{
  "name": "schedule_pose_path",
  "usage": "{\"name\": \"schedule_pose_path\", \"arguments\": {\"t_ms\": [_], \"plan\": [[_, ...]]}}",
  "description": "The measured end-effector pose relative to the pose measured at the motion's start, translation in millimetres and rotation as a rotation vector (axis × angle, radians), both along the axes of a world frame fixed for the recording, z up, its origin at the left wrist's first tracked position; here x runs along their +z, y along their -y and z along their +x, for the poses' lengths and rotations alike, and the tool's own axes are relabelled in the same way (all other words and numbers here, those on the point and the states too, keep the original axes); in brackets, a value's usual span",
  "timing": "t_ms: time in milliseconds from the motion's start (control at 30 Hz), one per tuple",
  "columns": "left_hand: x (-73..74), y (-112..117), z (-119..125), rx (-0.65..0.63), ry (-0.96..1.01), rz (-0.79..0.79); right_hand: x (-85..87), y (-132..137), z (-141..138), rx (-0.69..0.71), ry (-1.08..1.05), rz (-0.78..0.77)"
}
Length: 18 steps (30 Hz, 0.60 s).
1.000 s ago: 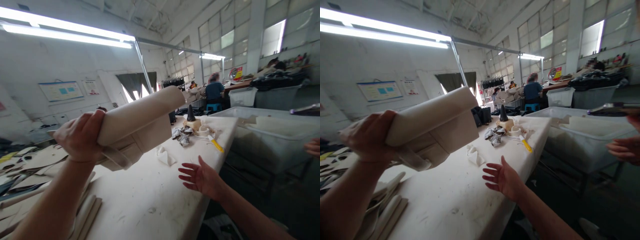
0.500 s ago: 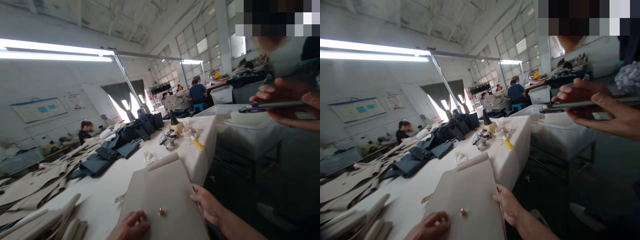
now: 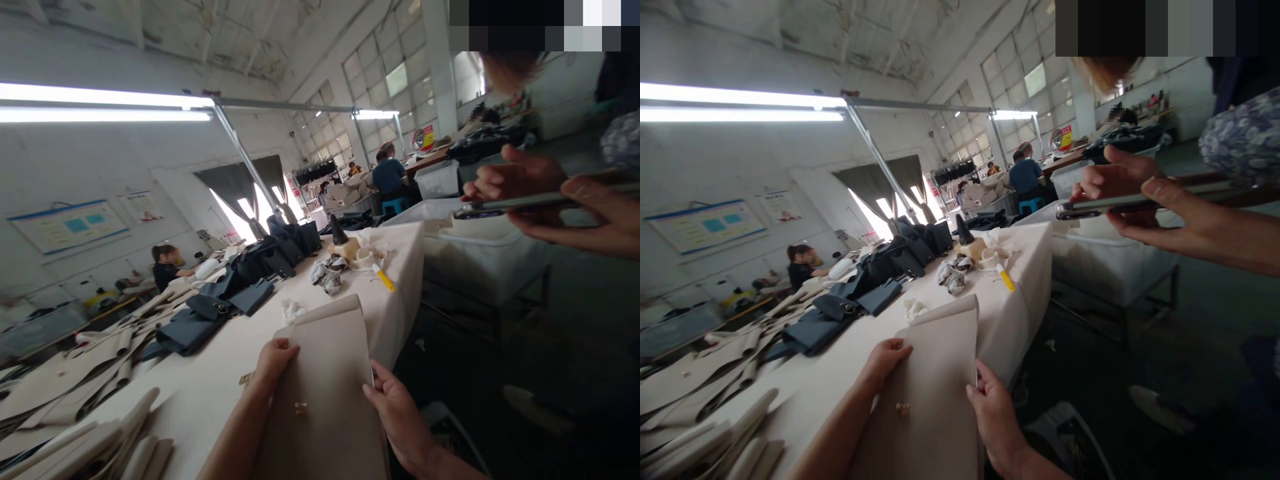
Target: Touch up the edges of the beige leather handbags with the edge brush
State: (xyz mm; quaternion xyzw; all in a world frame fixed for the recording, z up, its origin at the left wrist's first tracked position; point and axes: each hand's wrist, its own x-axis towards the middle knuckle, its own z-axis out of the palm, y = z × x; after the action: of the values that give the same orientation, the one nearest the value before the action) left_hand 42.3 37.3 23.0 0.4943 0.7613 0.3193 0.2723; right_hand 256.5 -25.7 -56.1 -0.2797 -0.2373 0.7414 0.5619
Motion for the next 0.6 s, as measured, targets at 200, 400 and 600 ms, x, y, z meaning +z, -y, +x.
{"name": "schedule_pose_path", "arguments": {"t_ms": [200, 400, 600], "plan": [[17.2, -21.3, 13.2, 0.053, -0.375, 0.237, -4.1, -5.3, -14.5, -0.105, -0.037, -0.044], [24.3, -43.6, 26.6, -0.010, 0.152, 0.329, -14.1, -17.0, -13.6, -0.228, 0.115, -0.060], [7.7, -63.3, 13.1, -0.007, 0.655, 0.117, -7.5, -24.6, 4.7, -0.024, 0.320, 0.089]]}}
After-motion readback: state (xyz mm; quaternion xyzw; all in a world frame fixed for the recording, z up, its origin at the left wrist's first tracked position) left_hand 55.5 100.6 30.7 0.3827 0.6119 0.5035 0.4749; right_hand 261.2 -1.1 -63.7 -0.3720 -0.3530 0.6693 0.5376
